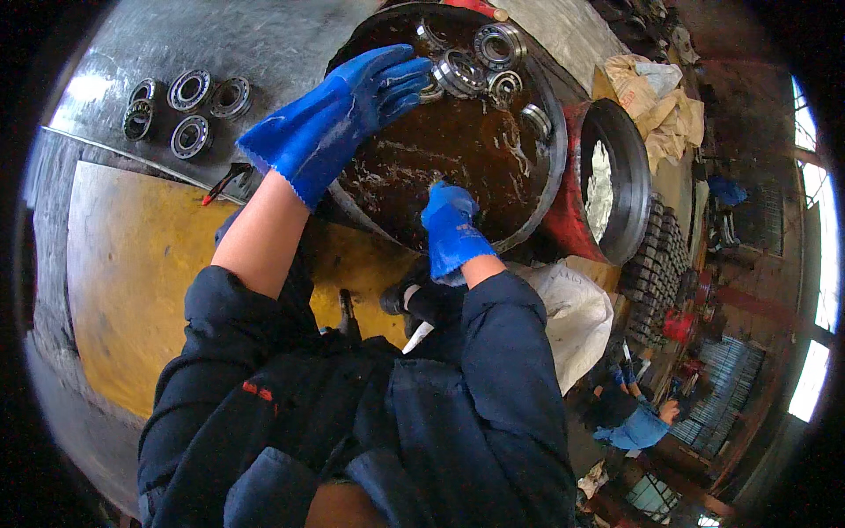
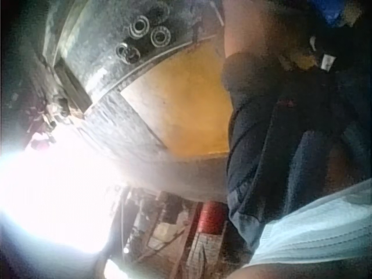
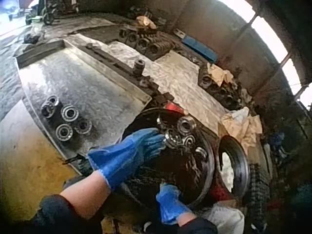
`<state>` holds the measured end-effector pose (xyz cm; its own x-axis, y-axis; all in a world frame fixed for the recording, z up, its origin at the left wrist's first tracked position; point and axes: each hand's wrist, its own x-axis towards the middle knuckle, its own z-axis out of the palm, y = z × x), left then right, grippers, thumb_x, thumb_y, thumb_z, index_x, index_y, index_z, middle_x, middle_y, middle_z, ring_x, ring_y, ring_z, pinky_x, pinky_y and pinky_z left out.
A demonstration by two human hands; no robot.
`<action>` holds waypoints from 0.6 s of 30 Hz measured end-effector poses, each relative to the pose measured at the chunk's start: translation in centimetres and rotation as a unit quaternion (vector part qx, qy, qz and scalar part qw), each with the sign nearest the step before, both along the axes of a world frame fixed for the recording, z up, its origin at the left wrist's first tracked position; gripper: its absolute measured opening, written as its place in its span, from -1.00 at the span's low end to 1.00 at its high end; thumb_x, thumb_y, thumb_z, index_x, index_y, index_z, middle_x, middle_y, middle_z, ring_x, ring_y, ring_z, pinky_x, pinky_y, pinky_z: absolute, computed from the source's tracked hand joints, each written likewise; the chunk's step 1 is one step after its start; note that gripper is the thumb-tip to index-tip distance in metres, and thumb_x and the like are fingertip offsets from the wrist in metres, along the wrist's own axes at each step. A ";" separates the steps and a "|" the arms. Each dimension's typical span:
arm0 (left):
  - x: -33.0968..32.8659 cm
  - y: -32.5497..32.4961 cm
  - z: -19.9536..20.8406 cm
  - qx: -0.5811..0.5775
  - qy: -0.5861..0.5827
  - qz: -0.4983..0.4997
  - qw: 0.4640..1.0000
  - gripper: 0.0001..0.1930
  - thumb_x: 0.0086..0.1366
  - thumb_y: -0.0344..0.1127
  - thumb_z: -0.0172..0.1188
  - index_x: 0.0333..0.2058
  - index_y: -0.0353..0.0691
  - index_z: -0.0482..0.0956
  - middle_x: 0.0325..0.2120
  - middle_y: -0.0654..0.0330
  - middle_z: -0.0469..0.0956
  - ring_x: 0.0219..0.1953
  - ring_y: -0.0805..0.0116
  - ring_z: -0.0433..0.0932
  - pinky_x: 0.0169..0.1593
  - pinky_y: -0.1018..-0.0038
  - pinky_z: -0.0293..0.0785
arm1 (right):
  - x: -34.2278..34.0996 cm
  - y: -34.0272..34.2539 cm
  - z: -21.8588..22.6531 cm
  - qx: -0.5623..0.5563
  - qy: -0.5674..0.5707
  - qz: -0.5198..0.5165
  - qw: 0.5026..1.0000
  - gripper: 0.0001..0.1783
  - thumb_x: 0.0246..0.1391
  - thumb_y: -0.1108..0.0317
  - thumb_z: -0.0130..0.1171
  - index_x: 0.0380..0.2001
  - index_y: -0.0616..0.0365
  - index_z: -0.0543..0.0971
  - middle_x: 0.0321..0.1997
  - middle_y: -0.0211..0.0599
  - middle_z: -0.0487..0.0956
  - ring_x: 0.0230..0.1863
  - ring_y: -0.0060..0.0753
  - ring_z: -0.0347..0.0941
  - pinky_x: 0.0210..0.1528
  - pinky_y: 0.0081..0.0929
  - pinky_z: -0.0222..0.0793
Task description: The person repeatedly dips metal bearing-like parts into a dark liquid in a bucket, rubs them by hand, and places them onto a metal tray. The process is repeated for multiple parts throughout the clip.
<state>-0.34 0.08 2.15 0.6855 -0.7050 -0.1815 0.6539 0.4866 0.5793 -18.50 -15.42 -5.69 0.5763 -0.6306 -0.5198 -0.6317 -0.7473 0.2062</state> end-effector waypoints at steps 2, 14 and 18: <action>-0.1 0.0 -0.2 -0.037 -0.008 -0.013 0.999 -0.48 0.59 -0.03 -0.24 0.37 -0.15 0.25 0.31 0.03 0.38 0.27 0.10 0.46 0.31 0.24 0.41 | 0.4 0.0 0.1 -0.015 0.113 0.152 0.982 -0.45 -0.04 0.14 0.33 0.07 0.01 0.59 0.14 -0.06 0.61 0.14 0.04 0.56 0.16 0.02 0.48; -0.1 -1.1 0.9 0.042 0.078 -0.021 0.996 -0.58 0.54 -0.09 -0.11 0.27 0.00 0.41 0.19 0.18 0.55 0.13 0.25 0.56 0.10 0.35 0.48 | -3.6 -5.4 -3.1 0.153 -0.094 0.018 0.984 -0.61 -0.13 0.10 0.40 -0.29 0.16 0.73 -0.16 0.09 0.69 -0.07 0.10 0.64 -0.03 -0.09 0.54; 1.1 0.1 2.4 0.062 0.087 -0.020 0.994 -0.56 0.53 -0.10 -0.10 0.29 -0.03 0.40 0.19 0.18 0.55 0.12 0.25 0.56 0.11 0.35 0.49 | -0.5 -3.7 -1.5 0.019 0.092 0.298 0.950 -0.66 -0.02 0.27 0.30 -0.11 0.00 0.72 -0.04 -0.16 0.71 -0.02 0.01 0.65 -0.03 0.08 0.55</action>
